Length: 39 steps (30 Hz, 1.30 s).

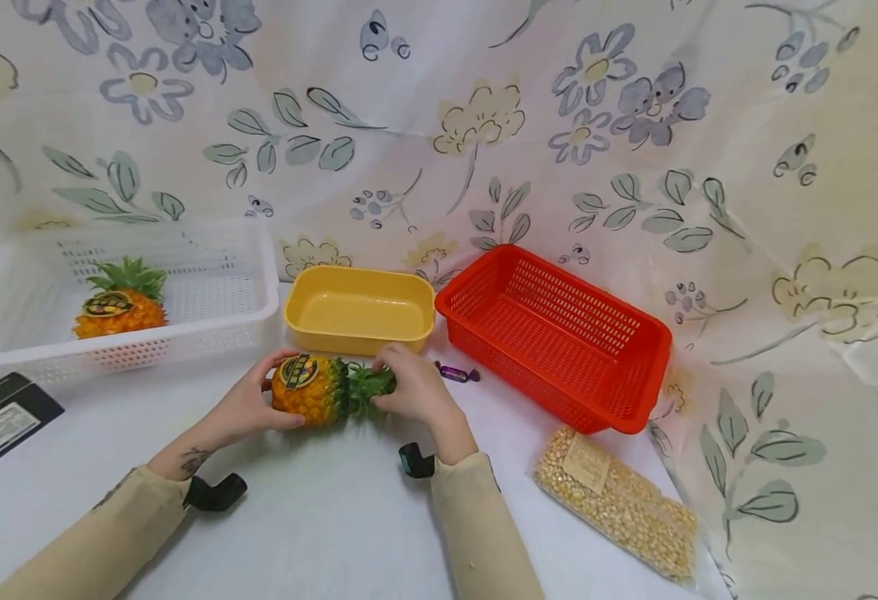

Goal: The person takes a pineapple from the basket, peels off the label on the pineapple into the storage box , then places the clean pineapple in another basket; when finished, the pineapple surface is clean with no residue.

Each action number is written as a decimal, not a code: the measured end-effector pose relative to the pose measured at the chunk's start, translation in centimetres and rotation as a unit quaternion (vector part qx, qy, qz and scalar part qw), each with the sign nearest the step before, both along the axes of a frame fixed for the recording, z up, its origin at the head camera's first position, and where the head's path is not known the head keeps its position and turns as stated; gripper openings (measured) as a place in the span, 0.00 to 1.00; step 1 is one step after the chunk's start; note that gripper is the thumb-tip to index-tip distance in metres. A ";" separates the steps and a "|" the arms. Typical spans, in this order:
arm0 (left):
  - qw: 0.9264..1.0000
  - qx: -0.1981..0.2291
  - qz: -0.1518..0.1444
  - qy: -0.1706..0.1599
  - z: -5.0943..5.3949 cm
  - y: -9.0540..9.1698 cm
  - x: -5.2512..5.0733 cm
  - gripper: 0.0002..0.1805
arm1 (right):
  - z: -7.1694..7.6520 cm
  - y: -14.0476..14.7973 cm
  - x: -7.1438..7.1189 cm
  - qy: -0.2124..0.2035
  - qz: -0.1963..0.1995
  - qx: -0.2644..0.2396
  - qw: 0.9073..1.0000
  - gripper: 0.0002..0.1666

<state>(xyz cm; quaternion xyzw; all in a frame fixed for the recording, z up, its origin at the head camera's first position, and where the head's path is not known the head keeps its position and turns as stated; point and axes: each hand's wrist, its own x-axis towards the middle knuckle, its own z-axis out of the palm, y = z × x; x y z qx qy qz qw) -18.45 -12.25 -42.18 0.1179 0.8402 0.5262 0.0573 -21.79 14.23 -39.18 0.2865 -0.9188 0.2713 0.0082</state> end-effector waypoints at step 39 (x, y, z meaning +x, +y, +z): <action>0.998 0.053 0.006 -0.028 0.0 -0.1 -1.4 0.52 | 8.3 -8.1 -2.4 -0.095 0.016 0.037 0.995 0.18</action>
